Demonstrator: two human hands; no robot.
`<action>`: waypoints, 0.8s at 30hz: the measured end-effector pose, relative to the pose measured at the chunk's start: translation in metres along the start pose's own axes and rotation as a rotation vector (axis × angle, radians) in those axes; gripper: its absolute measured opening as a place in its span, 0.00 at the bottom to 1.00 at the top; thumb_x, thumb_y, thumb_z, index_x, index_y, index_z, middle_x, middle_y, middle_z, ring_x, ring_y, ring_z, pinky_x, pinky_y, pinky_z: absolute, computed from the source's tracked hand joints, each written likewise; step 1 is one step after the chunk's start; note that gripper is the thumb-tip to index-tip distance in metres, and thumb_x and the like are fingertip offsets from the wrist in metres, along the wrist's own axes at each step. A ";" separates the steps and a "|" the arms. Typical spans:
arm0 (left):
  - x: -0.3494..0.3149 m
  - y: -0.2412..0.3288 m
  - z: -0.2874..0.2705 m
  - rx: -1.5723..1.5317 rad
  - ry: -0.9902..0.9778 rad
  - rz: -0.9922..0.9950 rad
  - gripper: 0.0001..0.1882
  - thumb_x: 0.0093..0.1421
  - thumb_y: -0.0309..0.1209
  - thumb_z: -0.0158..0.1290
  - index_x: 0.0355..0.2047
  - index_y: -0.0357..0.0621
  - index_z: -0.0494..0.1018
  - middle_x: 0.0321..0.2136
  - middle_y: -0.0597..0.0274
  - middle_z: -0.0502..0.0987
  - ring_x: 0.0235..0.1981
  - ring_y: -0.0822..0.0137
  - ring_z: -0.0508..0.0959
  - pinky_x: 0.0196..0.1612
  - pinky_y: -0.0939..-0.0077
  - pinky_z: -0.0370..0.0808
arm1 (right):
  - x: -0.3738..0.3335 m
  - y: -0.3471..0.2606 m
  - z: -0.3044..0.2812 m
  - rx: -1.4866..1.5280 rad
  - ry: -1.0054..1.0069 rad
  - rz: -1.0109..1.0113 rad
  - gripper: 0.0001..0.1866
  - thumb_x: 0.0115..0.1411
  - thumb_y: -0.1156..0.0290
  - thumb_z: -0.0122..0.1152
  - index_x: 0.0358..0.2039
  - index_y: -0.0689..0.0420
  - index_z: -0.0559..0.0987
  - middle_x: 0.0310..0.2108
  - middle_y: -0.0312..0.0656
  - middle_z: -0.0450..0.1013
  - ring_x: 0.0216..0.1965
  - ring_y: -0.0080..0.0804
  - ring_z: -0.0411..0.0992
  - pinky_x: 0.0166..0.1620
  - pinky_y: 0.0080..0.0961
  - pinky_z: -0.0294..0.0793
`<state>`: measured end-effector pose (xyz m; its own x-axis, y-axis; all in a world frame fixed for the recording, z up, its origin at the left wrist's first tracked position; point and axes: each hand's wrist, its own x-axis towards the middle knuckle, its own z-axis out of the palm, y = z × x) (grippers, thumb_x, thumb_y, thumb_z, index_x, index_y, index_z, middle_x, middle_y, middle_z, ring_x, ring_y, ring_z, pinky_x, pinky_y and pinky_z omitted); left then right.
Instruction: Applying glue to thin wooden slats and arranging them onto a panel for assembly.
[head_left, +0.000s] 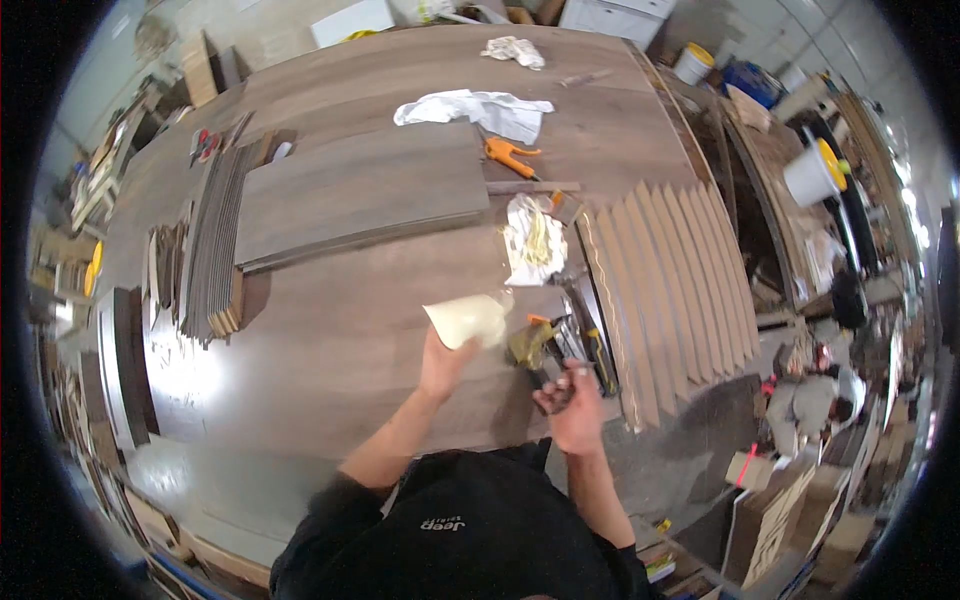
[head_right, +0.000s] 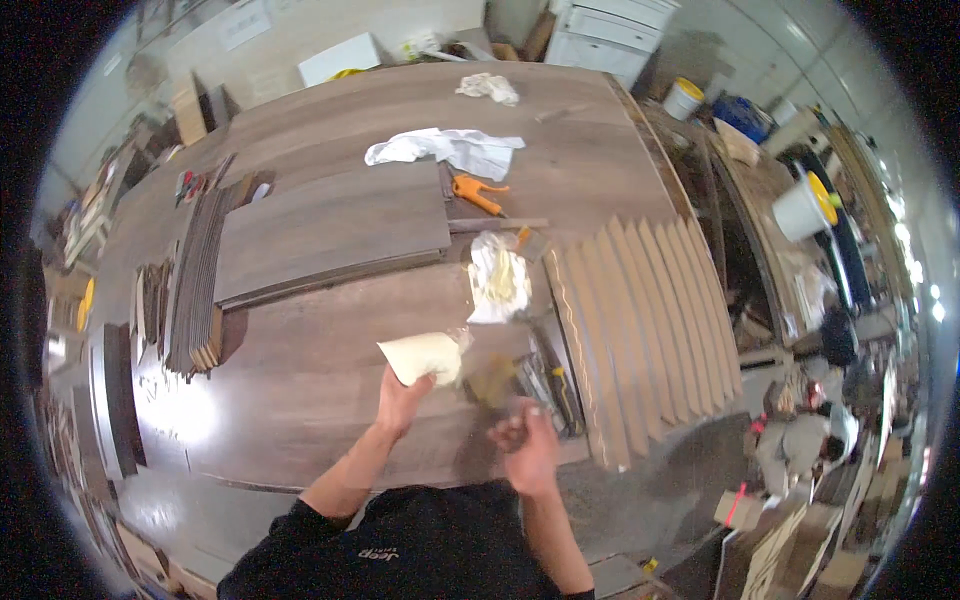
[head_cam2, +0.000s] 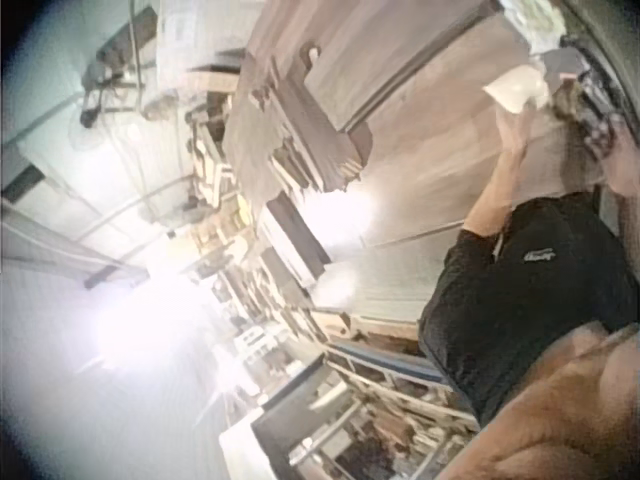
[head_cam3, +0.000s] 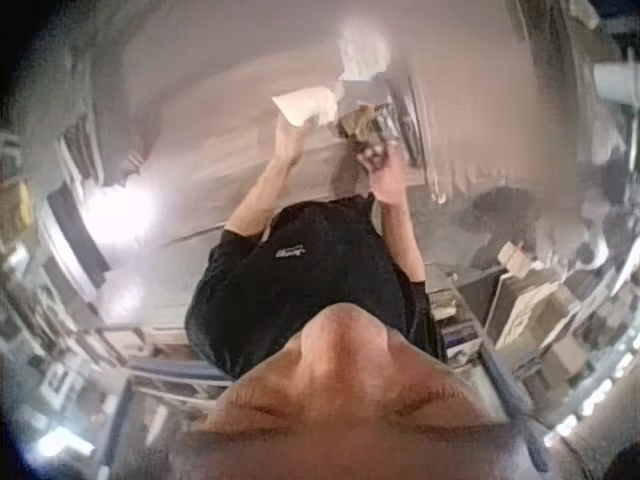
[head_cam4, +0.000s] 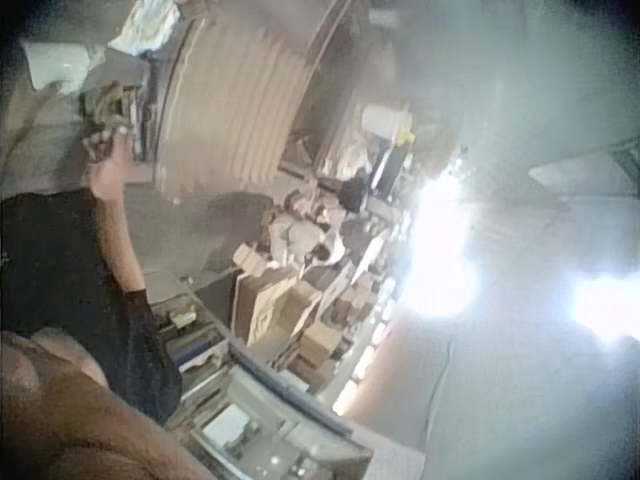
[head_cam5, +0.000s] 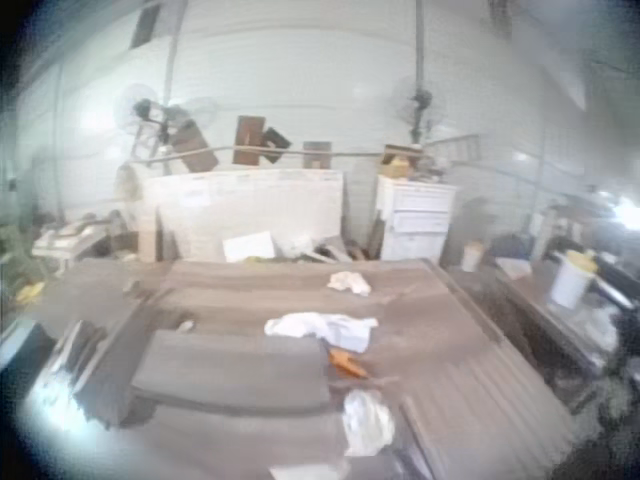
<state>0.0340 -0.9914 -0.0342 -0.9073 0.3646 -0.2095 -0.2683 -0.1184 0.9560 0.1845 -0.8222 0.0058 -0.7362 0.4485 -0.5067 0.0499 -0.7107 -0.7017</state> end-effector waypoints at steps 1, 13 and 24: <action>-0.018 0.004 0.003 0.000 -0.039 -0.005 0.26 0.56 0.25 0.59 0.55 0.35 0.66 0.47 0.59 0.76 0.48 0.67 0.75 0.52 0.71 0.74 | -0.012 0.018 0.013 -0.183 -0.018 -0.054 0.10 0.71 0.59 0.48 0.45 0.47 0.74 0.29 0.28 0.66 0.29 0.25 0.68 0.36 0.31 0.71; -0.147 -0.050 -0.051 -0.341 0.023 -0.356 0.05 0.70 0.28 0.50 0.40 0.47 0.63 0.32 0.68 0.70 0.31 0.74 0.73 0.34 0.76 0.76 | -0.083 0.093 0.045 -0.315 -0.082 0.093 0.14 0.64 0.65 0.55 0.44 0.60 0.80 0.38 0.37 0.74 0.37 0.21 0.70 0.41 0.19 0.71; -0.144 -0.047 -0.047 0.583 -0.151 -0.255 0.39 0.59 0.47 0.62 0.63 0.36 0.64 0.28 0.56 0.76 0.29 0.69 0.78 0.32 0.71 0.75 | -0.020 0.143 -0.028 -0.513 0.124 -0.100 0.20 0.60 0.70 0.63 0.52 0.62 0.76 0.39 0.37 0.77 0.39 0.24 0.74 0.40 0.22 0.74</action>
<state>0.1618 -1.0814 -0.0590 -0.7718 0.4454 -0.4539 -0.2109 0.4941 0.8434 0.2255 -0.9177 -0.0981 -0.6706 0.5831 -0.4586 0.3300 -0.3192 -0.8884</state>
